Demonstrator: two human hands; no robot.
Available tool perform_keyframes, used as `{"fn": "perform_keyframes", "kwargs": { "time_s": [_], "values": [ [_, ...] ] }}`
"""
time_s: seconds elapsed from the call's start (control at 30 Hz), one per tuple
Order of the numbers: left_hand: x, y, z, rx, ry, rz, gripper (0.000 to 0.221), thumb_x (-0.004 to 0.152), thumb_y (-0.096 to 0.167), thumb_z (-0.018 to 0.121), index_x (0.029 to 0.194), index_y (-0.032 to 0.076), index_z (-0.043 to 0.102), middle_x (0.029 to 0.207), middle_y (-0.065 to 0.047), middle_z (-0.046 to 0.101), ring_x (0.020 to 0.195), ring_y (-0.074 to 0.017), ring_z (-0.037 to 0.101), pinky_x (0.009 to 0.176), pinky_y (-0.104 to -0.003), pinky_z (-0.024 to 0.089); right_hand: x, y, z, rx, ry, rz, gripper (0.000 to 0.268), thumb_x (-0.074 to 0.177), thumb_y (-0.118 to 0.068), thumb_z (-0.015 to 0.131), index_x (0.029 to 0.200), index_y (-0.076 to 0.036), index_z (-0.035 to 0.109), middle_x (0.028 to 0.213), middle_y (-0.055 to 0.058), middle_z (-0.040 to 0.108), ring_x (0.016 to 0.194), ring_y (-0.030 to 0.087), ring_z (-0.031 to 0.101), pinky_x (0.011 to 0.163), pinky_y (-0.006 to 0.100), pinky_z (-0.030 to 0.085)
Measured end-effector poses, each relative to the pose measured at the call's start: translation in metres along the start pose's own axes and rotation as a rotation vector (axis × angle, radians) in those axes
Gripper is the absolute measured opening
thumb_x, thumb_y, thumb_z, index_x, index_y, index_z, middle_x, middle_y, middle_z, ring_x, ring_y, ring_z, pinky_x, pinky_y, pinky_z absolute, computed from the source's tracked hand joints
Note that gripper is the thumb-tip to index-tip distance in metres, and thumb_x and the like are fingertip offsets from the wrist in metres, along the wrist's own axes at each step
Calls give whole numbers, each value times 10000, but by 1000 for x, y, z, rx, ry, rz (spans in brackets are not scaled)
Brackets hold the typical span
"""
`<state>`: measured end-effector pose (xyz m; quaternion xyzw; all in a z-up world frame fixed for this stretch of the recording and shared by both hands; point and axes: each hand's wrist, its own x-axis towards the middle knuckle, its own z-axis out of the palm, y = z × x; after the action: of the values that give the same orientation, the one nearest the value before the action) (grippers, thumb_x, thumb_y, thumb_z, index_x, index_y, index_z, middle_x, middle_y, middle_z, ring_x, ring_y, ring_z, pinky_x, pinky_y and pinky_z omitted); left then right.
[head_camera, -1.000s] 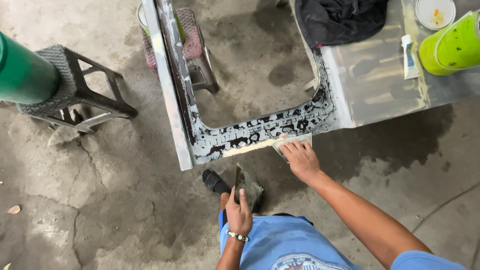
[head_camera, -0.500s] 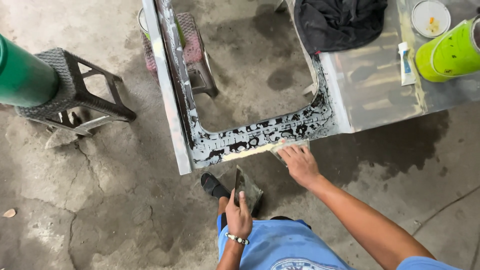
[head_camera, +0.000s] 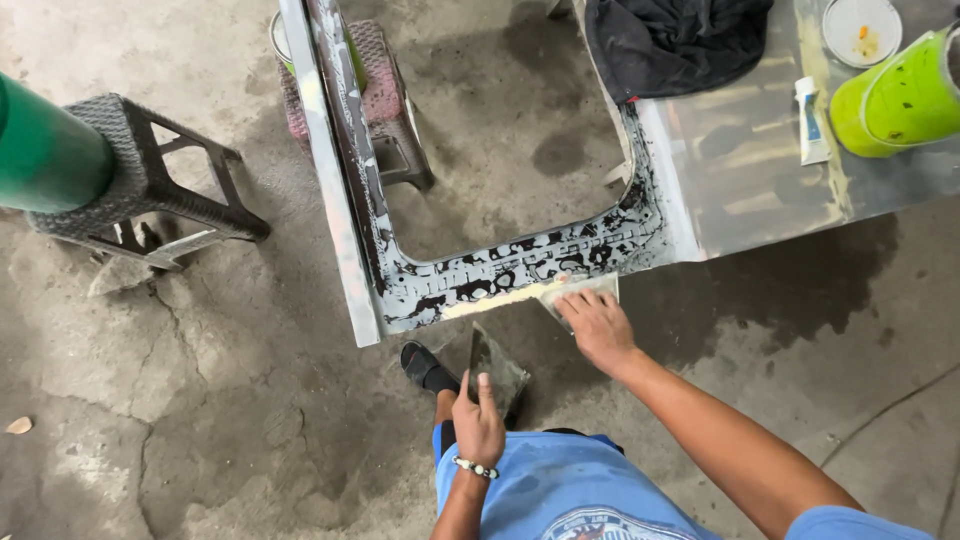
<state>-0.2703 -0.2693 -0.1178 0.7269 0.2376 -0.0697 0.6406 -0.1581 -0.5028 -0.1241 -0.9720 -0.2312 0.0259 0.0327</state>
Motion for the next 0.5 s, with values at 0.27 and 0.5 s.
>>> {"fn": "perform_keyframes", "kwargs": {
  "time_s": [0.27, 0.5],
  "values": [
    [6, -5, 3, -48, 9, -30, 497, 1037, 348, 516, 1301, -68, 579, 580, -22, 527, 498, -86, 417, 464, -299, 372, 0, 10, 19, 17, -3, 21, 423, 893, -19, 502, 1284, -120, 628, 1248, 67, 663, 1157, 249, 590, 991, 430, 434],
    [24, -35, 9, -473, 74, -121, 444, 1010, 283, 603, 1314, -38, 558, 1178, -39, 704, 982, -112, 657, 878, -273, 521, -26, -4, -3, 1075, 34, 352, 374, 944, -91, 602, 1314, -83, 659, 1150, 91, 703, 1025, 210, 651, 879, 359, 533]
  ]
}}
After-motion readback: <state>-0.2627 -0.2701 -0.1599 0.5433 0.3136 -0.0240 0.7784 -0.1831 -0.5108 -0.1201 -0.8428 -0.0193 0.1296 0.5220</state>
